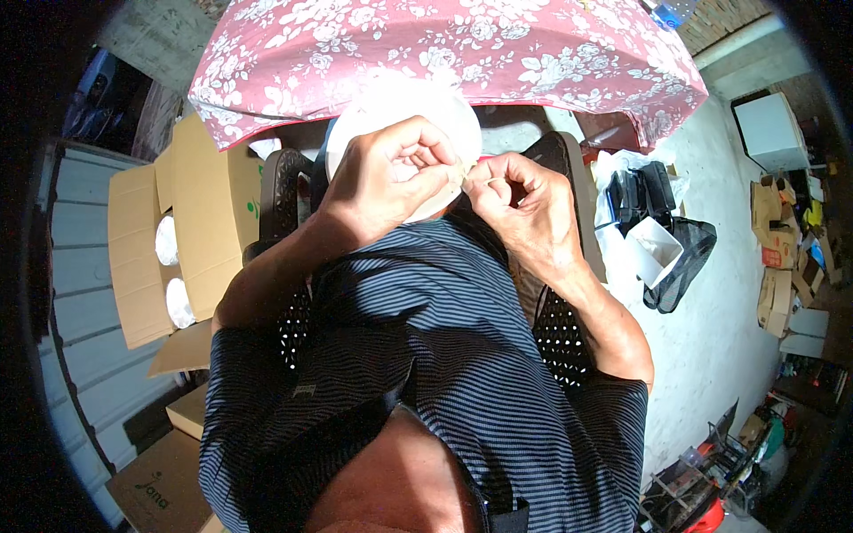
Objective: The person is packing dried noodles into paper bowls and securing them with string in a workshop setting.
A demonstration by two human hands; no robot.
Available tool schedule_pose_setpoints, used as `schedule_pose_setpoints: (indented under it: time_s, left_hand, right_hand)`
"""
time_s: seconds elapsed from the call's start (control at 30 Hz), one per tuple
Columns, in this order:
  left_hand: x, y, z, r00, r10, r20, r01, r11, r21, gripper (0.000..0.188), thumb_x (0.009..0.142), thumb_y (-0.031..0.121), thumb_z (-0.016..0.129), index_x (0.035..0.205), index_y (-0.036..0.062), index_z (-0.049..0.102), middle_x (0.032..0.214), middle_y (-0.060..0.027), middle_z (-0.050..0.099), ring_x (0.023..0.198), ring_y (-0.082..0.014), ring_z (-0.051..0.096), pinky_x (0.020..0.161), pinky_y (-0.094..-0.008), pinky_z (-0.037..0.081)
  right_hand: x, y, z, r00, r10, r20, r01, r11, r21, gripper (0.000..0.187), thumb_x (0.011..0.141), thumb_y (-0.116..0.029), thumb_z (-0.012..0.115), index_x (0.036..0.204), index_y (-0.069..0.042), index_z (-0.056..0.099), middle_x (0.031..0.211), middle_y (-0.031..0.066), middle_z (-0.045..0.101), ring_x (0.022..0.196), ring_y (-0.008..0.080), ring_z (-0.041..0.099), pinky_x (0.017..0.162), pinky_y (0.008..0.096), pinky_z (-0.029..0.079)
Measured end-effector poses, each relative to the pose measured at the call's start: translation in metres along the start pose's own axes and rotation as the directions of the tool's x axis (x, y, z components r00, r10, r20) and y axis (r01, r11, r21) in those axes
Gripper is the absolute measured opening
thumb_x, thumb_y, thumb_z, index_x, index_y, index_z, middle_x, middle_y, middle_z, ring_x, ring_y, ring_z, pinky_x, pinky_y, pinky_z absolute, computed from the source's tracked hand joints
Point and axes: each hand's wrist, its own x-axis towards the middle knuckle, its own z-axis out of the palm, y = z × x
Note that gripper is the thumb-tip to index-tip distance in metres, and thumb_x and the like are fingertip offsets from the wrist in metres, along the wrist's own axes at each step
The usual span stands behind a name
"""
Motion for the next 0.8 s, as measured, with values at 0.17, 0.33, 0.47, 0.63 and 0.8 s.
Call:
schedule_pose_setpoints:
  time_s: [0.17, 0.33, 0.47, 0.63, 0.8]
  left_hand:
    - [-0.003, -0.001, 0.004, 0.983, 0.173, -0.059, -0.159, 0.968, 0.192, 0.010, 0.092, 0.002, 0.074, 0.099, -0.0023, 0.070, 0.093, -0.0131, 0.075, 0.086, -0.0190, 0.075, 0.078, -0.0312, 0.059]
    - [-0.001, -0.010, 0.003, 0.901, 0.435, -0.008, -0.401, 0.839, 0.368, 0.008, 0.091, 0.001, 0.073, 0.100, -0.0011, 0.071, 0.093, -0.0149, 0.074, 0.085, -0.0271, 0.076, 0.074, -0.0346, 0.059]
    - [0.000, -0.012, 0.008, 0.873, 0.485, -0.047, -0.437, 0.821, 0.366, 0.011, 0.092, -0.001, 0.072, 0.103, -0.0005, 0.070, 0.091, -0.0143, 0.073, 0.081, -0.0271, 0.076, 0.070, -0.0359, 0.059]
    - [-0.001, -0.009, 0.009, 0.922, 0.366, -0.129, -0.321, 0.905, 0.279, 0.013, 0.091, -0.001, 0.072, 0.103, 0.0004, 0.068, 0.088, -0.0139, 0.073, 0.078, -0.0261, 0.075, 0.069, -0.0342, 0.059]
    - [-0.001, -0.009, 0.006, 0.924, 0.373, -0.088, -0.324, 0.884, 0.338, 0.011, 0.090, -0.002, 0.071, 0.100, 0.0011, 0.067, 0.086, -0.0130, 0.073, 0.077, -0.0252, 0.075, 0.068, -0.0344, 0.058]
  right_hand:
    - [-0.001, -0.002, 0.005, 1.000, 0.006, -0.019, -0.005, 1.000, 0.023, 0.015, 0.097, -0.009, 0.071, 0.103, 0.004, 0.073, 0.083, -0.0053, 0.062, 0.076, 0.0018, 0.050, 0.069, 0.0204, 0.045]
    - [-0.001, -0.004, 0.005, 1.000, 0.004, -0.012, -0.003, 0.999, 0.038, 0.015, 0.097, -0.009, 0.071, 0.102, 0.004, 0.073, 0.083, -0.0056, 0.062, 0.076, 0.0016, 0.050, 0.068, 0.0205, 0.045]
    - [-0.001, -0.004, 0.003, 0.999, 0.044, 0.003, -0.044, 0.998, 0.038, 0.015, 0.096, -0.010, 0.072, 0.100, 0.004, 0.074, 0.081, -0.0065, 0.061, 0.074, 0.0013, 0.049, 0.067, 0.0205, 0.045]
    - [0.000, -0.003, 0.005, 0.998, 0.059, -0.022, -0.058, 0.997, 0.044, 0.015, 0.096, -0.011, 0.073, 0.099, 0.004, 0.074, 0.079, -0.0073, 0.060, 0.072, 0.0007, 0.048, 0.065, 0.0200, 0.043]
    - [0.000, -0.003, 0.008, 0.997, 0.063, -0.041, -0.061, 0.996, 0.064, 0.015, 0.097, -0.011, 0.074, 0.100, 0.004, 0.075, 0.078, -0.0076, 0.060, 0.071, -0.0003, 0.047, 0.062, 0.0192, 0.042]
